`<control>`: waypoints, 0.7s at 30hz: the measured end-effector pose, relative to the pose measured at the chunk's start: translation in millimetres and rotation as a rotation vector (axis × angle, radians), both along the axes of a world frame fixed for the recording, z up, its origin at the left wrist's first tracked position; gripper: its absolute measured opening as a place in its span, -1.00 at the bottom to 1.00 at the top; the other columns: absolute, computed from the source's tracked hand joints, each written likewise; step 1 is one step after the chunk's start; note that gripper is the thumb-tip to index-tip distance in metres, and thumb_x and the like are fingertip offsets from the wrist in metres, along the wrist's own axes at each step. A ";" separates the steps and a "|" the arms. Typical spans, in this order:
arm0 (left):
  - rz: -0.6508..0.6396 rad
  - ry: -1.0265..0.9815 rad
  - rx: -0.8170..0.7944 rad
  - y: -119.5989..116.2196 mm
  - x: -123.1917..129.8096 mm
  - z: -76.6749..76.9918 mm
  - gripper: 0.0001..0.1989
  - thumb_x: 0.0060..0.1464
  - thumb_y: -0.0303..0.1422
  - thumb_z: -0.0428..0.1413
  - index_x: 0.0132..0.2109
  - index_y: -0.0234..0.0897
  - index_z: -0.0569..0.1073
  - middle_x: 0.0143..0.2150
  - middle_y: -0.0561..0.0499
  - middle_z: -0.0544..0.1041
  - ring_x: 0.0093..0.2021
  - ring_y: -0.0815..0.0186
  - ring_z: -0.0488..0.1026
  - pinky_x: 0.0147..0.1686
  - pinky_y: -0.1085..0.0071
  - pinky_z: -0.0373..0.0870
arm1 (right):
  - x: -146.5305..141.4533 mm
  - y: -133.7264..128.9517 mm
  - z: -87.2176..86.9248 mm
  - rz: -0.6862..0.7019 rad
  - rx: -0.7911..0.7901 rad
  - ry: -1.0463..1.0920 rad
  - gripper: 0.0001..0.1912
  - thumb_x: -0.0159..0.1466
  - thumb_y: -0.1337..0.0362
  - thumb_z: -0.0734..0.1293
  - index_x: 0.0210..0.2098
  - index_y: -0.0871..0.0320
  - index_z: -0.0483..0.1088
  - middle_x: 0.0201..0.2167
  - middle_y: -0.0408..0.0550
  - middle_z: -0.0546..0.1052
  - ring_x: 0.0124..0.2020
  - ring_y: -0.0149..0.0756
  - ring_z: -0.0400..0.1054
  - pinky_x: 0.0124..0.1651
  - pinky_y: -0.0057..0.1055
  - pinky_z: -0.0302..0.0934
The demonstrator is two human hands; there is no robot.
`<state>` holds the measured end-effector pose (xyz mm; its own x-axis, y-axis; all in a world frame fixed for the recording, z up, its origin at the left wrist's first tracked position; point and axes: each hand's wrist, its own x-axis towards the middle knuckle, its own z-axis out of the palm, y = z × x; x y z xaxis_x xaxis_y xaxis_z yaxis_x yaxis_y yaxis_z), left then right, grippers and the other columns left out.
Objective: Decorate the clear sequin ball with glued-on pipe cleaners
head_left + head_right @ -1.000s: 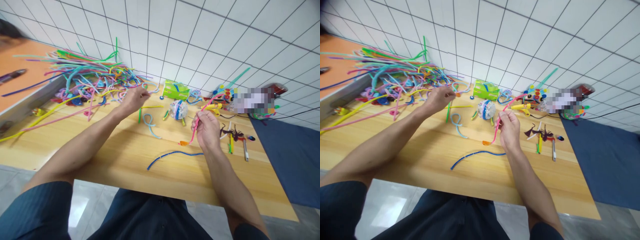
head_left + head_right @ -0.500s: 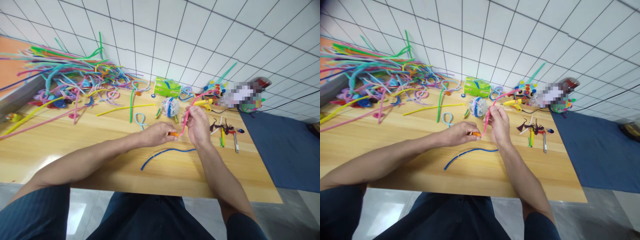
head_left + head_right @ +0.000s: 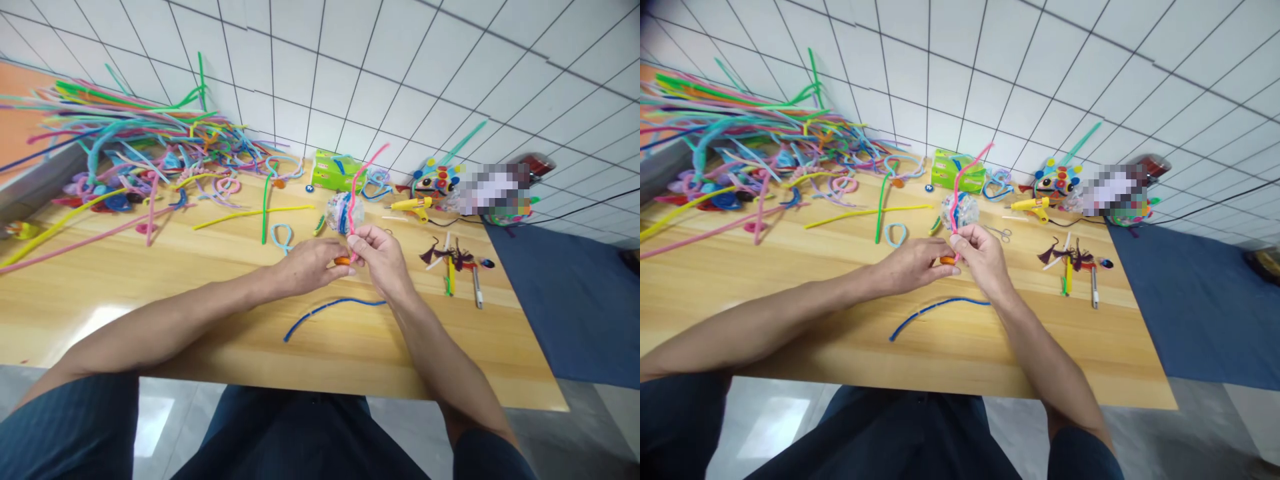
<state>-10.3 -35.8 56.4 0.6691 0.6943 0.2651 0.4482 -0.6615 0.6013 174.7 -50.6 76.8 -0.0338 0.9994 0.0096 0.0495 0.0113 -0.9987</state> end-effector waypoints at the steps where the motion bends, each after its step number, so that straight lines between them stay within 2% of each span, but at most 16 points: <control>1: 0.004 0.038 0.030 -0.9 -0.1 -0.4 -0.81 0.41 -0.27 0.19 -0.04 -0.28 0.65 -0.17 -0.09 0.66 -0.14 0.20 0.60 -0.12 0.38 0.45 | -1.1 -0.8 -0.4 0.008 -0.005 0.000 -0.60 0.12 -0.04 0.62 -0.39 0.09 0.47 -0.60 -0.27 0.47 -0.57 -0.46 0.25 -0.49 -0.49 0.10; 4: -0.030 0.049 0.037 -0.2 -1.4 -3.0 -0.77 0.47 -0.30 0.12 -0.09 -0.27 0.66 -0.21 -0.07 0.66 -0.18 0.23 0.61 -0.15 0.42 0.44 | -4.5 -3.1 -0.2 0.018 -0.009 0.053 -0.54 0.15 -0.10 0.61 -0.43 0.09 0.42 -0.56 -0.22 0.54 -0.56 -0.47 0.30 -0.49 -0.50 0.15; 7: -0.058 -0.075 -0.019 2.4 -2.4 -7.7 -0.69 0.46 -0.28 0.14 -0.27 -0.29 0.62 -0.39 0.03 0.58 -0.36 0.34 0.53 -0.29 0.49 0.34 | -6.8 -4.8 1.1 -0.008 -0.010 0.156 -0.54 0.18 -0.11 0.60 -0.44 0.09 0.41 -0.55 -0.23 0.54 -0.55 -0.48 0.34 -0.46 -0.51 0.22; 10: -0.014 -0.224 -0.095 1.1 -1.0 -13.1 -0.56 0.47 -0.17 0.12 -0.38 -0.31 0.56 -0.51 0.09 0.50 -0.48 0.40 0.42 -0.41 0.51 0.23 | -7.9 -5.9 3.1 -0.071 0.003 0.267 -0.55 0.16 -0.06 0.61 -0.45 0.09 0.39 -0.57 -0.26 0.49 -0.55 -0.49 0.35 -0.44 -0.51 0.25; 15: 0.015 -0.446 -0.177 -10.5 5.0 -17.8 -0.51 0.48 -0.07 0.09 -0.33 -0.30 0.62 -0.45 0.05 0.59 -0.41 0.39 0.51 -0.32 0.51 0.35 | -11.8 -10.4 6.9 -0.119 0.032 0.403 -0.59 0.15 0.05 0.60 -0.46 0.06 0.33 -0.60 -0.29 0.40 -0.52 -0.46 0.32 -0.43 -0.49 0.27; 21: 0.039 -0.529 -0.173 -16.8 7.7 -16.2 -0.51 0.48 -0.09 0.10 -0.33 -0.32 0.64 -0.44 0.04 0.62 -0.42 0.41 0.51 -0.33 0.52 0.37 | -14.6 -18.0 12.1 -0.141 0.053 0.465 -0.56 0.16 0.06 0.61 -0.48 0.05 0.29 -0.59 -0.28 0.39 -0.49 -0.42 0.30 -0.37 -0.46 0.30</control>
